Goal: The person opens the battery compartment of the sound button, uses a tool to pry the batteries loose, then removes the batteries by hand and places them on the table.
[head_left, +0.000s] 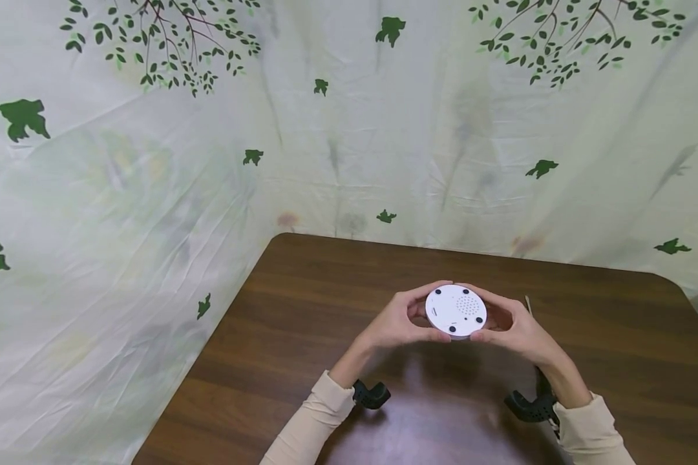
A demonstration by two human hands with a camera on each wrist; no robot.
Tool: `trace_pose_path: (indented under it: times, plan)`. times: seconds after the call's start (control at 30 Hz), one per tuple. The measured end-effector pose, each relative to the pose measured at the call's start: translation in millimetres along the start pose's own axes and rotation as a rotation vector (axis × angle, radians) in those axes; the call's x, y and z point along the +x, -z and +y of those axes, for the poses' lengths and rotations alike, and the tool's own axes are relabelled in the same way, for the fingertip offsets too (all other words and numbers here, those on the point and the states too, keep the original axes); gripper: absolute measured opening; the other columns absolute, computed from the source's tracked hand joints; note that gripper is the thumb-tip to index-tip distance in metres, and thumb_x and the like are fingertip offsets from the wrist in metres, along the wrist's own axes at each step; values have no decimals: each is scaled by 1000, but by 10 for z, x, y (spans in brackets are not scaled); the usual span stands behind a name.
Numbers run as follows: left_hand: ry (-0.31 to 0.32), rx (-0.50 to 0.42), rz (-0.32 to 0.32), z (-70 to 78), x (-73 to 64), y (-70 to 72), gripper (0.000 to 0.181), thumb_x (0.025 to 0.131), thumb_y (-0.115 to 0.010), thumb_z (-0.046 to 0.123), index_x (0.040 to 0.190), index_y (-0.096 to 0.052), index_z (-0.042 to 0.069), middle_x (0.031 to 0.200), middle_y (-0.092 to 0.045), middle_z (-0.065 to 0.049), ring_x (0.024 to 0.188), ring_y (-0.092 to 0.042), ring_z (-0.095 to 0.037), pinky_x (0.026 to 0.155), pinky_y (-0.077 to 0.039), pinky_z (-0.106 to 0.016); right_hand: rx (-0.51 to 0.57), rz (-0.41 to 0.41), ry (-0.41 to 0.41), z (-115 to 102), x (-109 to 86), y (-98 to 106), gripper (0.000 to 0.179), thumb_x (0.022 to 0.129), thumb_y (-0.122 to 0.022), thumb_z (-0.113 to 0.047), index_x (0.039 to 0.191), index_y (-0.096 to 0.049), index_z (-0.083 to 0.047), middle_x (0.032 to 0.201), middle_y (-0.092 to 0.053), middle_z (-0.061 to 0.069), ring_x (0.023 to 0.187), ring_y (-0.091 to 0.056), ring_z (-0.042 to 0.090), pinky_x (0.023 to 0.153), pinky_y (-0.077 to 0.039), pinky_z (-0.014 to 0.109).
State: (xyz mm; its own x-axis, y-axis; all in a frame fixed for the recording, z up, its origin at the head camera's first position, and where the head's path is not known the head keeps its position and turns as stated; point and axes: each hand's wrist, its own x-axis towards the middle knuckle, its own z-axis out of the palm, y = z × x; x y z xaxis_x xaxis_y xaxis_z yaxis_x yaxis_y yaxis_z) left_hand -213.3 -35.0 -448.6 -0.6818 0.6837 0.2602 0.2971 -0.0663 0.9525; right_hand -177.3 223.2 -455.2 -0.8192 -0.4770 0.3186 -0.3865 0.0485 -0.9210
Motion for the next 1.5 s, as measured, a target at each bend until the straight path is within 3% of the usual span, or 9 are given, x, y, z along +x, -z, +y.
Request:
trace_pose_path:
  times: [0.23,0.33,0.53,0.63,0.8,0.93,1.03,1.23,1.5]
  plan:
    - [-63,4,142,-57,41,-87,83,80,-83,-10,153,-48,8,143,-60,-19,102,-68,-1,85,-57,-21,-116,174,-26,-22,46,-164,87,84,-80,7,159,-39,-9,147,-52,-12,103,-66,4,79,-60,22]
    - [-71,-14,112,-56,13,-85,84,78,-84,-10,152,-50,9,141,-62,-18,99,-69,-4,85,-57,-21,-60,109,8,4,34,-115,84,84,-78,10,158,-40,-3,147,-54,-13,102,-65,3,77,-59,22]
    - [-2,-101,-45,-61,-62,-38,87,78,-83,-12,154,-48,11,139,-64,-20,96,-73,-6,85,-57,-22,242,-149,32,109,-1,15,81,88,-70,15,158,-28,10,155,-52,-5,123,-57,4,90,-57,22]
    - [24,-142,-79,-74,-81,-18,84,82,-77,-15,156,-45,8,137,-63,-26,93,-75,-8,86,-59,-27,282,-166,14,141,-26,13,79,91,-67,13,158,-26,11,155,-52,-5,123,-58,5,91,-57,23]
    - [-19,-50,58,-98,-75,-9,83,81,-79,-14,154,-46,5,140,-61,-26,93,-73,-4,89,-60,-45,64,31,-36,113,-45,-91,74,93,-71,7,157,-34,7,135,-63,-14,102,-70,3,77,-61,26]
    - [-23,12,146,-115,-60,-11,83,78,-84,-11,151,-49,7,140,-63,-22,91,-72,-2,87,-61,-40,-89,132,-85,75,-15,-176,80,89,-78,1,158,-38,-2,126,-65,-20,93,-73,5,76,-61,25]
    - [-11,7,111,-115,-55,-10,84,75,-86,-10,149,-50,10,140,-62,-17,93,-71,-4,84,-61,-30,-107,105,-88,63,-13,-168,81,88,-79,1,158,-39,-2,122,-66,-19,88,-73,7,76,-61,25]
    - [31,39,-31,-133,-64,-7,89,73,-91,-1,149,-50,22,141,-61,-3,119,-62,-6,99,-54,-26,-72,-42,-72,76,-14,-51,77,87,-79,4,155,-43,1,122,-71,-14,94,-72,6,77,-60,27]
    - [-21,76,88,-177,-20,-72,87,74,-91,0,149,-49,17,142,-61,-6,117,-63,-7,99,-54,-26,-169,32,-39,137,-22,-43,80,88,-79,1,158,-42,-7,138,-62,-16,100,-71,4,77,-61,27]
